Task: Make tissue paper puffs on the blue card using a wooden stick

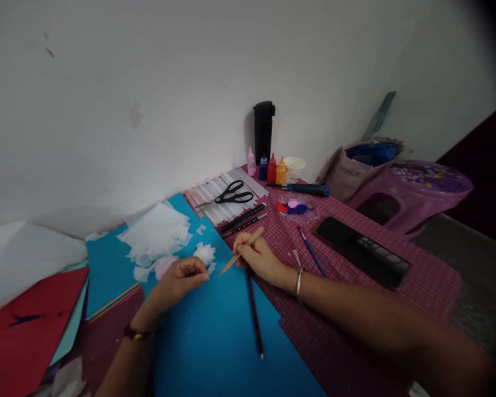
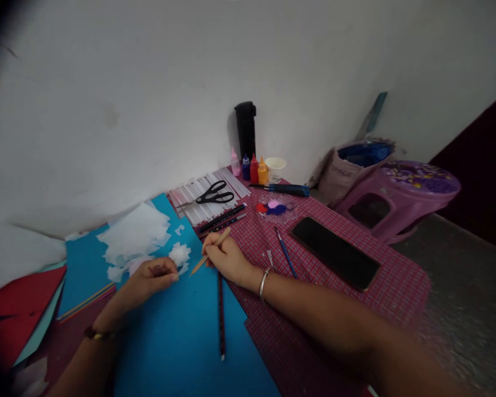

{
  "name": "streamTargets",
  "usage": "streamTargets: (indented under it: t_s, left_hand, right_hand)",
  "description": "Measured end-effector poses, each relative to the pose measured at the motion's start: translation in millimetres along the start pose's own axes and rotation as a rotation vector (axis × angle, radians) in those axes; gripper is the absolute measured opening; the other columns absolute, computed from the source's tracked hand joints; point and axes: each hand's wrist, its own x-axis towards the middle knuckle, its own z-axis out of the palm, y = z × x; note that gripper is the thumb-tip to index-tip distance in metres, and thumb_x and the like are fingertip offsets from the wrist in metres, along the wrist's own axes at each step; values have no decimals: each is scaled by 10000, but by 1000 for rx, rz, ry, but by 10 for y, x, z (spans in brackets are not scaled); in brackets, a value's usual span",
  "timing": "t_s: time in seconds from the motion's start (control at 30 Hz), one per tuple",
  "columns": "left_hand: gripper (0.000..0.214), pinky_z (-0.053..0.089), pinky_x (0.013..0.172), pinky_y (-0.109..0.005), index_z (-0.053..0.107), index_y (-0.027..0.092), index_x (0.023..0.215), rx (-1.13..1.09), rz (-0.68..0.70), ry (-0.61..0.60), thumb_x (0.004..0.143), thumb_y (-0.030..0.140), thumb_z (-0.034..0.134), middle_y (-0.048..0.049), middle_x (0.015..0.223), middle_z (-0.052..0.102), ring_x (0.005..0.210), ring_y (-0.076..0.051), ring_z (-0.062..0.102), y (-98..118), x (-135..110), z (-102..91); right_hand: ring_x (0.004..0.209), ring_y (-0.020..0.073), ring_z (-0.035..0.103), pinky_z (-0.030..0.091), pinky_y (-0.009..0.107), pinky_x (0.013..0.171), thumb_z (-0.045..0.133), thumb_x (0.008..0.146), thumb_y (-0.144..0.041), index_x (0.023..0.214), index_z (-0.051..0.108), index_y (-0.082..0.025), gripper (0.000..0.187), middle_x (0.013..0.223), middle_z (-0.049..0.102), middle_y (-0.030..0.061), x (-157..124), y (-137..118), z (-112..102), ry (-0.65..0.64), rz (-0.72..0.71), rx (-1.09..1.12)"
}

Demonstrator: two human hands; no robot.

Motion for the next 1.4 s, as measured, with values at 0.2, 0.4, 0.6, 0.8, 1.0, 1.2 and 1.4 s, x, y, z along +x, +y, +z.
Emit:
streamTargets:
  t_s: [0.2, 0.4, 0.6, 0.8, 1.0, 1.2, 1.4]
  left_hand:
    - [228, 359, 504, -208, 593, 169, 617, -23, -36, 30, 684, 379, 652, 36, 564, 505, 525, -99, 433, -19, 14, -34]
    - [256, 289, 437, -198, 570, 175, 688, -13, -100, 247, 718, 424, 623, 53, 541, 465, 479, -93, 390, -139, 112, 84]
    - [239, 348, 511, -210, 598, 166, 716, -44, -101, 281, 721, 401, 640, 23, 623, 541, 563, -112, 466, -209, 158, 150]
    - [208, 386, 560, -224, 611, 176, 633, -131, -61, 187, 679, 366, 682, 19, 636, 534, 599, -117, 469, 8, -20, -29]
    - [158, 361, 525, -208, 585, 192, 634, -380, -14, 191, 688, 286, 700, 5, 706, 538, 619, -111, 456, 98, -296, -370]
    - [190, 317, 484, -210, 589, 184, 613, -289, -95, 24, 676, 317, 707, 25, 596, 462, 540, -97, 381, 0, -224, -335]
    - [192, 257, 440, -193, 600, 186, 647, -228, -161, -69, 690, 353, 684, 56, 525, 433, 466, -73, 318, -56, -142, -244]
  right_hand:
    - [492, 99, 507, 390, 196, 470, 421, 809, -129, 715, 505, -180, 136, 540, 524, -41, 46, 42, 6, -4, -8, 7]
    - [504, 100, 503, 373, 194, 468, 417, 825, -132, 734, 510, -186, 141, 557, 524, -40, 46, 64, -9, 71, -64, -17]
    - [549, 115, 526, 422, 230, 535, 436, 842, -162, 753, 503, -191, 116, 611, 550, -25, 35, 70, 78, -46, -102, -49]
    - [545, 122, 530, 414, 230, 520, 445, 827, -174, 746, 518, -191, 111, 583, 539, -27, -6, 15, 61, 29, -111, -28]
    - [514, 109, 521, 412, 216, 504, 442, 834, -165, 736, 509, -190, 121, 562, 536, -37, 74, 90, 36, 3, -34, -5]
    - [551, 116, 541, 436, 224, 545, 434, 850, -142, 759, 509, -191, 127, 594, 560, -33, 157, 165, 64, -6, -57, -99]
    - [525, 107, 529, 426, 208, 516, 427, 854, -122, 742, 513, -192, 158, 570, 549, -42, 210, 116, 73, 19, -19, -106]
